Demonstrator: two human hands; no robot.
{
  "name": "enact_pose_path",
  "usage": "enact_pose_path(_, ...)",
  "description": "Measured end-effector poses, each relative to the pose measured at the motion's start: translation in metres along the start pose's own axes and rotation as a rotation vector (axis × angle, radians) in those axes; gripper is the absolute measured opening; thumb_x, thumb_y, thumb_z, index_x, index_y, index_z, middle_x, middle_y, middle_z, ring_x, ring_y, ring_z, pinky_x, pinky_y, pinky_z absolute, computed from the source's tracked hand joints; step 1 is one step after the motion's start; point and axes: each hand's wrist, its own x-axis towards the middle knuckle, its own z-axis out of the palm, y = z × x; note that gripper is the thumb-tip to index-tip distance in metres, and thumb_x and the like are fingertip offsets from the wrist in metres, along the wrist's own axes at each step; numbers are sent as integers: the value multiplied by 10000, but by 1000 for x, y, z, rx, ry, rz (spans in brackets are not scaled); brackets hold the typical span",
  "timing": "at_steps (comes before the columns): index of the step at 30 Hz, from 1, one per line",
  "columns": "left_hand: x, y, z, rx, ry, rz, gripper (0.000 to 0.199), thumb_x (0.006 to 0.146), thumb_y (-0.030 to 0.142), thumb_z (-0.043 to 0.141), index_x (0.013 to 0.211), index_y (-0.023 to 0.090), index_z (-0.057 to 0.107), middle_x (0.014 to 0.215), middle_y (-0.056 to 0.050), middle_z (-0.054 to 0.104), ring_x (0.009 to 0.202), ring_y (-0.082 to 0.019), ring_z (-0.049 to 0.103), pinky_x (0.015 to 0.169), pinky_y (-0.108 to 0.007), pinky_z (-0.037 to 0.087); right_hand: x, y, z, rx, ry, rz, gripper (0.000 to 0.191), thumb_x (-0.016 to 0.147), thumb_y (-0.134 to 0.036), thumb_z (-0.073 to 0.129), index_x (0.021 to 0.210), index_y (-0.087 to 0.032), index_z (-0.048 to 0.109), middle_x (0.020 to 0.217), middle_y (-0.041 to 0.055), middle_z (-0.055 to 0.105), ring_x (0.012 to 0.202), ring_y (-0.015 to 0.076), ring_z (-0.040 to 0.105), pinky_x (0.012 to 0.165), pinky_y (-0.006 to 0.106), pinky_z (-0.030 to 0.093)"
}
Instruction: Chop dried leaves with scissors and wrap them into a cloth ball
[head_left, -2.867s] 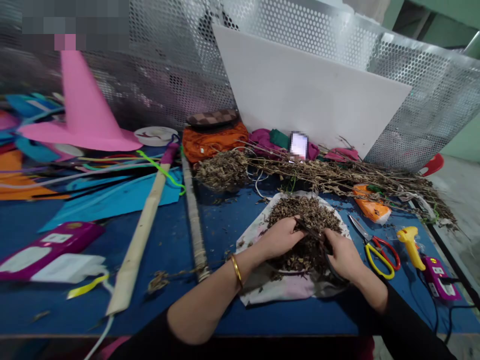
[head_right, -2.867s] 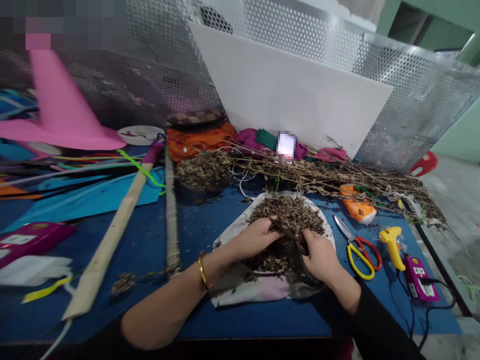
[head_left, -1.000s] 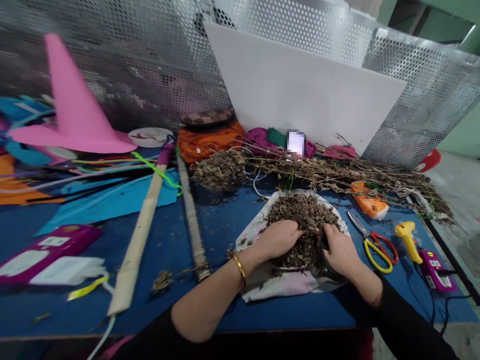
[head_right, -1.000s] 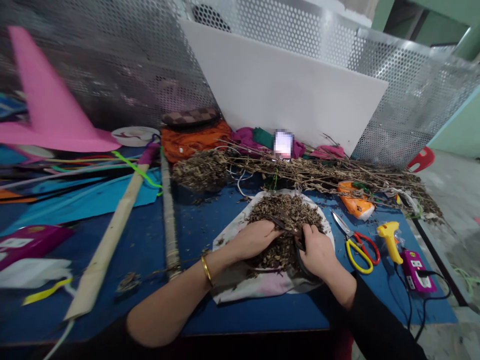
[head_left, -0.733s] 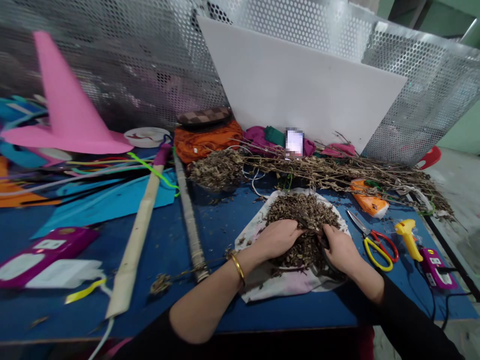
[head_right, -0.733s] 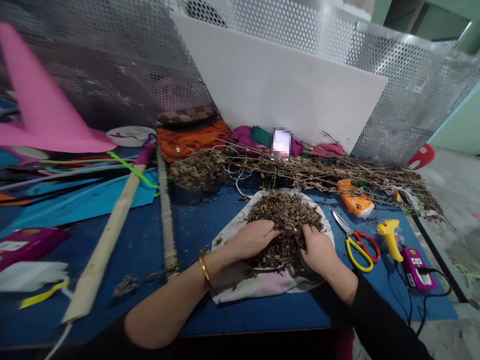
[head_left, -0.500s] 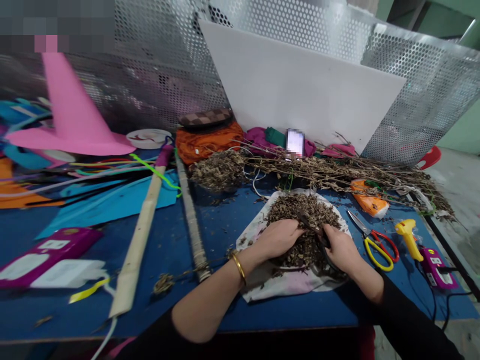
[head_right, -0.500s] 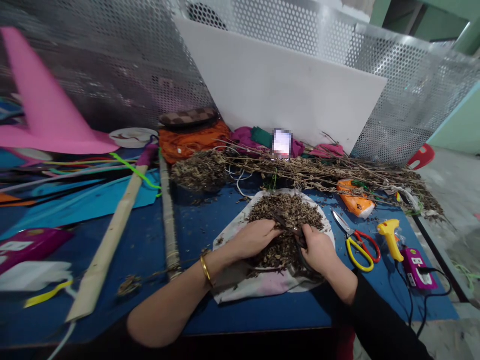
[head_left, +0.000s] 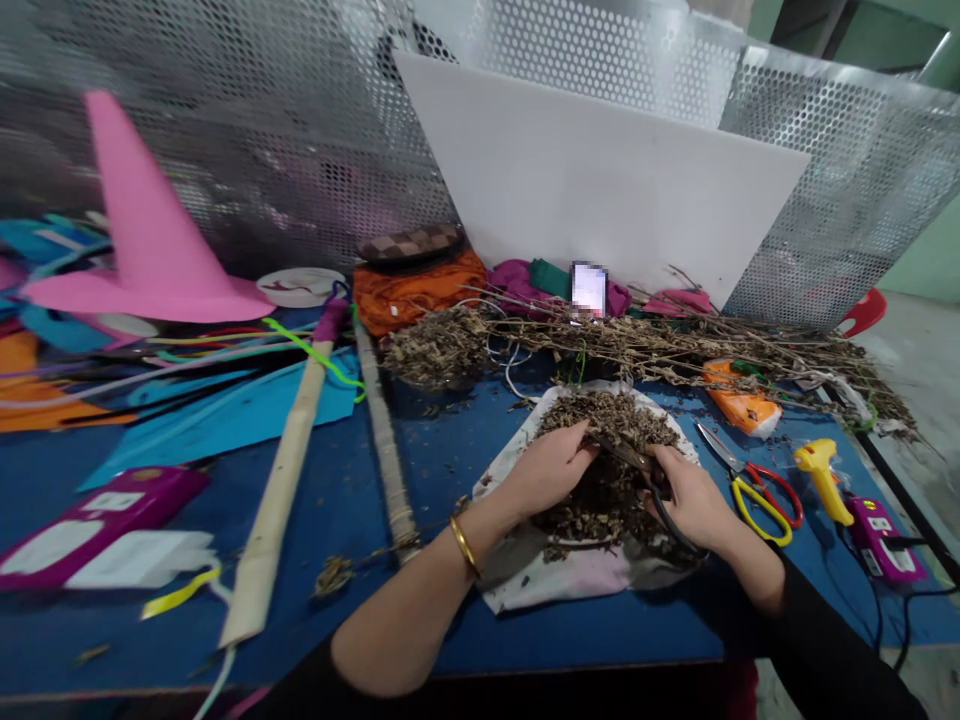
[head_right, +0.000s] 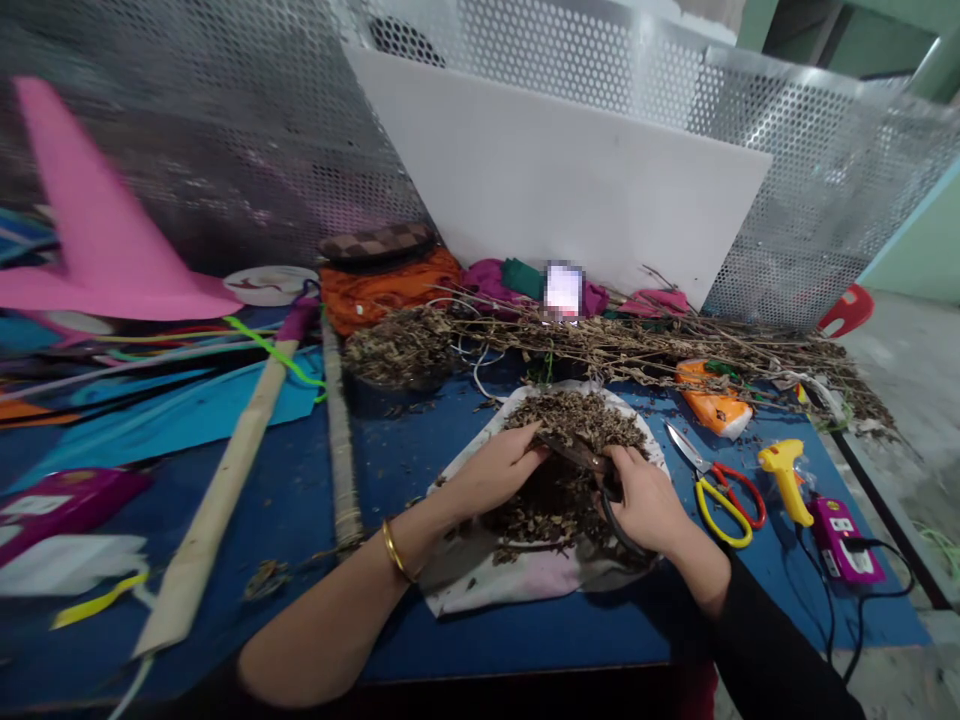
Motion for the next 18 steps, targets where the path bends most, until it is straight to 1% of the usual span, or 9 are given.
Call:
enact_pose_path(4, 0, 1, 5, -41, -57, 23, 253, 892, 261, 377, 951, 166, 604, 989, -101, 687, 925, -239, 623, 846, -346, 462, 0, -1, 2, -39, 0, 7, 438, 775, -232, 555, 1200, -189, 456, 1057, 70, 569, 885, 191, 551, 742, 268, 378)
enact_pose_path(7, 1, 1, 9, -78, -95, 37, 269, 885, 268, 379, 929, 158, 620, 1005, -107, 685, 929, -244, 616, 866, -358, 458, 0, -3, 4, -82, 3, 10, 436, 802, -274, 546, 1216, -183, 445, 1085, 85, 558, 921, 204, 553, 766, 279, 384)
enact_pose_path(11, 1, 1, 13, -148, -125, 69, 284, 878, 267, 384, 917, 161, 645, 1006, -90, 689, 971, -221, 598, 905, -321, 444, 0, -4, 6, -138, 3, -1, 413, 834, -309, 510, 1222, -187, 439, 1116, 97, 554, 953, 210, 555, 775, 281, 381)
enact_pose_path(14, 1, 1, 15, -98, -150, 34, 302, 883, 283, 372, 860, 156, 645, 954, -93, 691, 916, -216, 602, 862, -316, 451, 1, -3, 6, -171, -30, 11, 349, 823, -264, 497, 1161, -181, 468, 1054, 90, 588, 901, 202, 569, 731, 271, 371)
enact_pose_path(18, 2, 1, 15, 63, -142, -48, 323, 893, 313, 357, 737, 163, 597, 832, -91, 668, 798, -213, 602, 756, -317, 456, 1, -1, 8, -150, -63, 19, 265, 810, -225, 498, 1072, -186, 502, 971, 73, 630, 860, 194, 580, 698, 256, 357)
